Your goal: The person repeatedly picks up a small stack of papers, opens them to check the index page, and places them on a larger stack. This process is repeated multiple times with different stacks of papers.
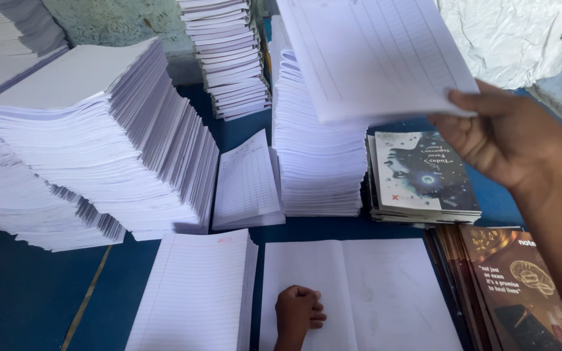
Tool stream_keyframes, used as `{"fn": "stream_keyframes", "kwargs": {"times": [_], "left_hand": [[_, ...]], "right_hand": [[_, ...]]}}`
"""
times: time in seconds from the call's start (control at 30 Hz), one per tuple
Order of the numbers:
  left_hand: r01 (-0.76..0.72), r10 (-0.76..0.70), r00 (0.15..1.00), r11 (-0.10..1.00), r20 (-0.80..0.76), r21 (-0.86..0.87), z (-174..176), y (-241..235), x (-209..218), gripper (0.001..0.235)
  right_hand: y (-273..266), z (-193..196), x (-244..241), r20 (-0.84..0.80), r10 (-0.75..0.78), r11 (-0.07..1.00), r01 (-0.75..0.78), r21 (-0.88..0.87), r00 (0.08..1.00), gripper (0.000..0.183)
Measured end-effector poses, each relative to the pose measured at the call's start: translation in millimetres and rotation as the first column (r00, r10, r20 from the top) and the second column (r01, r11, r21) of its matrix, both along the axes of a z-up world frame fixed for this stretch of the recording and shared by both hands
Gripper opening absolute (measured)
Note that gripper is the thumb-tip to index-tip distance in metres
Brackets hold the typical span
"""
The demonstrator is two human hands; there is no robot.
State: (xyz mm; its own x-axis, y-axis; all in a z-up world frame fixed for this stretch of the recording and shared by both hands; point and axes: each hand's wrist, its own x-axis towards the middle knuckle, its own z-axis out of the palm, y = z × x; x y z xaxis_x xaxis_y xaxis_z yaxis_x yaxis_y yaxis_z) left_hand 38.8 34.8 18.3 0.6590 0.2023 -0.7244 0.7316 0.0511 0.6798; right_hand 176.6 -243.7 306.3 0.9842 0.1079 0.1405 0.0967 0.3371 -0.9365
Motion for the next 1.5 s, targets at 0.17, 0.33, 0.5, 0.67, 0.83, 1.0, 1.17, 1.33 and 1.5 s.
{"fn": "stream_keyframes", "kwargs": {"times": [0.17,0.33,0.5,0.67,0.83,1.0,1.17,1.33,1.5], "left_hand": [[0.05,-0.045,0.996,0.997,-0.073,0.066,9,0,6,0.011],[0.009,-0.006,0.992,1.0,-0.128,0.026,10,1,12,0.009],[-0.042,0.053,0.976,0.998,-0.21,0.055,8,-1,25,0.005],[0.022,-0.008,0.983,0.997,-0.182,0.075,-9,3,32,0.004],[0.077,-0.045,0.979,0.985,-0.201,0.155,-37,4,38,0.007],[0.113,-0.09,0.986,0.98,-0.138,0.165,-71,9,43,0.012],[0.191,-0.183,0.979,0.977,-0.094,0.092,-92,21,46,0.02],[0.208,-0.201,0.977,0.972,-0.075,0.105,-100,22,45,0.024],[0.216,-0.214,0.976,0.972,-0.036,0.089,-105,25,43,0.026]], "right_hand": [[16,27,33,0.064,-0.044,0.996,0.049,-0.076,0.997,0.041],[27,47,80,0.068,0.044,0.996,-0.038,-0.079,0.997,0.041],[35,54,138,0.05,0.048,0.991,-0.041,-0.124,0.998,0.042],[39,54,188,0.001,0.037,0.983,-0.036,-0.178,0.999,0.042],[47,44,217,0.017,0.038,0.979,-0.034,-0.202,0.999,0.044],[52,37,239,-0.041,0.075,0.987,-0.08,-0.141,0.996,0.045],[58,33,252,-0.135,0.03,0.98,-0.056,-0.192,0.99,0.041],[62,27,252,-0.146,0.012,0.962,-0.051,-0.267,0.989,0.037],[71,36,243,-0.141,-0.044,0.919,-0.016,-0.393,0.989,0.033]]}}
